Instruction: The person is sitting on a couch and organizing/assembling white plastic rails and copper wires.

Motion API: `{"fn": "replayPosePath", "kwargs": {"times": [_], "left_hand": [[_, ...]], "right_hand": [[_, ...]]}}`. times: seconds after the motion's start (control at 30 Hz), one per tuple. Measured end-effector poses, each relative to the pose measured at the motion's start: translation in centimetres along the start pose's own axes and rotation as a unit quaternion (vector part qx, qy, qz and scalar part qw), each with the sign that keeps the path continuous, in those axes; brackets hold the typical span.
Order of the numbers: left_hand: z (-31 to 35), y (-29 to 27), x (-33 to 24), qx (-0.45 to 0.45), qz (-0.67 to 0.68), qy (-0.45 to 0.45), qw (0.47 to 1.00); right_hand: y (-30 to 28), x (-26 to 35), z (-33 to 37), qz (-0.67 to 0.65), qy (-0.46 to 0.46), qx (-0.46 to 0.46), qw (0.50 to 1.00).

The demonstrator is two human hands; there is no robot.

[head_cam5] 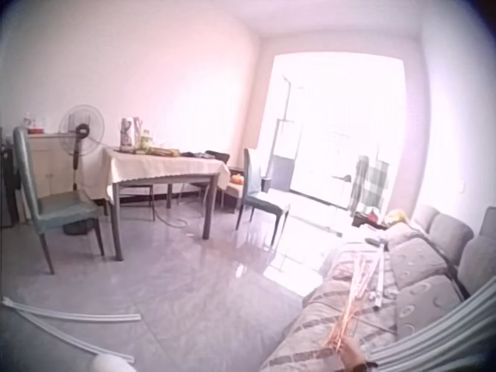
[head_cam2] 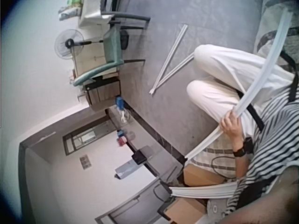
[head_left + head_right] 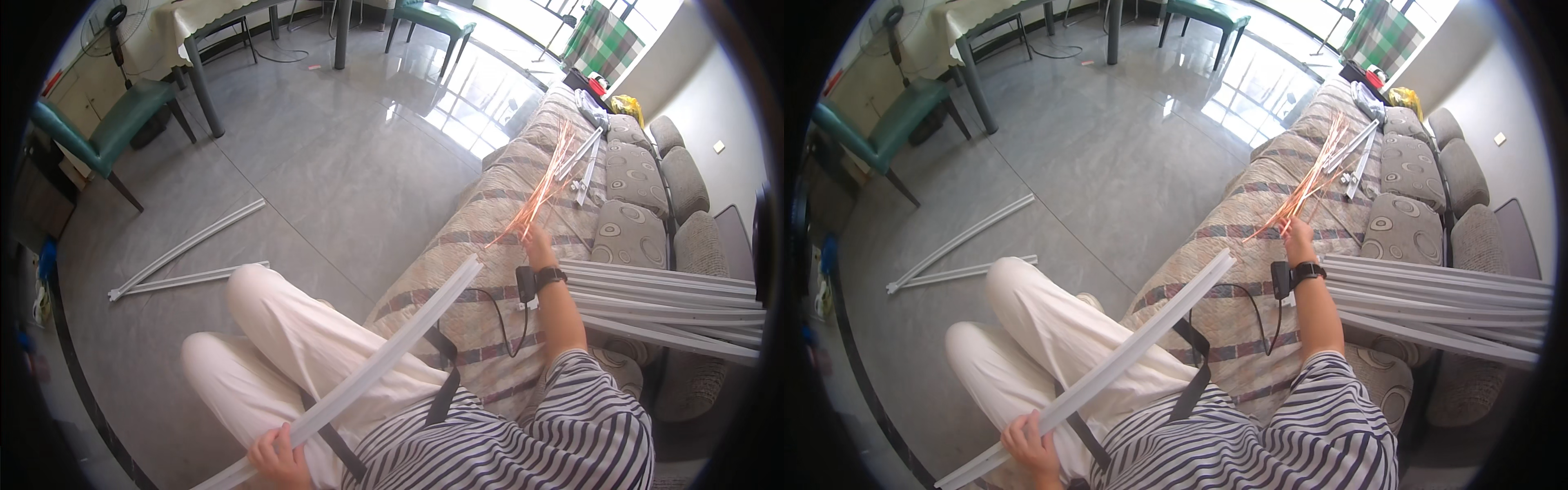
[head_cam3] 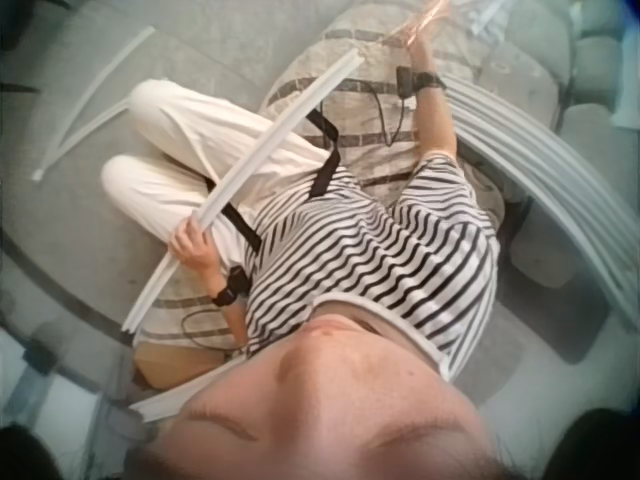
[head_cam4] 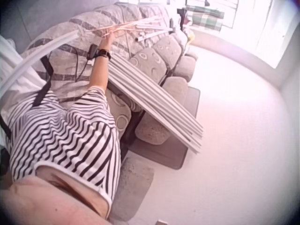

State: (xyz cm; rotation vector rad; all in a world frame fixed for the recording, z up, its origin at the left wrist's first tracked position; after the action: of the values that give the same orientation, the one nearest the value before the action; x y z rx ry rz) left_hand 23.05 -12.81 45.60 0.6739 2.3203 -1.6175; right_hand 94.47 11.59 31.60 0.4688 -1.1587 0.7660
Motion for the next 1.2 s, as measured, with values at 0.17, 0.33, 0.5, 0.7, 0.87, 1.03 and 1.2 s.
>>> {"fn": "replayPosePath", "kwargs": {"times": [0.17, 0.33, 0.5, 0.7, 0.87, 1.03, 1.2], "left_hand": [[-0.1, 0.2, 0.0, 0.005, -0.005, -0.002, 1.0], [-0.1, 0.0, -0.1, 0.007, -0.005, 0.003, 1.0], [-0.2, 0.2, 0.0, 0.013, 0.004, -0.006, 1.0], [-0.3, -0.1, -0.3, 0.008, -0.002, -0.007, 1.0], [-0.4, -0.1, -0.1, 0.004, 0.012, -0.016, 1.0], [-0.5, -0.2, -0.3, -0.007, 0.019, -0.013, 1.0], [-0.4, -0.2, -0.1, -0.002, 0.016, -0.022, 1.0]], "right_hand": [[4.2, 1.9, 5.4, 0.21, -0.176, -0.102, 0.956], [11.6, -1.5, 14.1, 0.095, 0.031, 0.163, 0.982], [13.3, -2.9, 15.3, -0.012, 0.038, 0.223, 0.974], [12.4, -4.3, 17.1, -0.05, 0.035, 0.144, 0.988], [12.7, -3.2, 16.5, -0.068, 0.03, 0.162, 0.984], [12.6, -2.1, 15.3, -0.071, -0.008, 0.195, 0.978], [13.2, -1.2, 15.8, -0.062, 0.003, 0.223, 0.973]]}}
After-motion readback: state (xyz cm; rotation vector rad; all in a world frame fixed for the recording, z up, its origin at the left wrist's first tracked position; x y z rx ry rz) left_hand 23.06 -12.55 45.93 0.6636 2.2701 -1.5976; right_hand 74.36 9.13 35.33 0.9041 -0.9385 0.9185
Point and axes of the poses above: each hand's wrist, its own z-axis away from the middle knuckle, its own y-axis out of the palm, x = y × z, the point moved 8 cm from there along -z, towards the middle knuckle, and after that the axes turned 15 degrees about z, right-handed, at the moved point
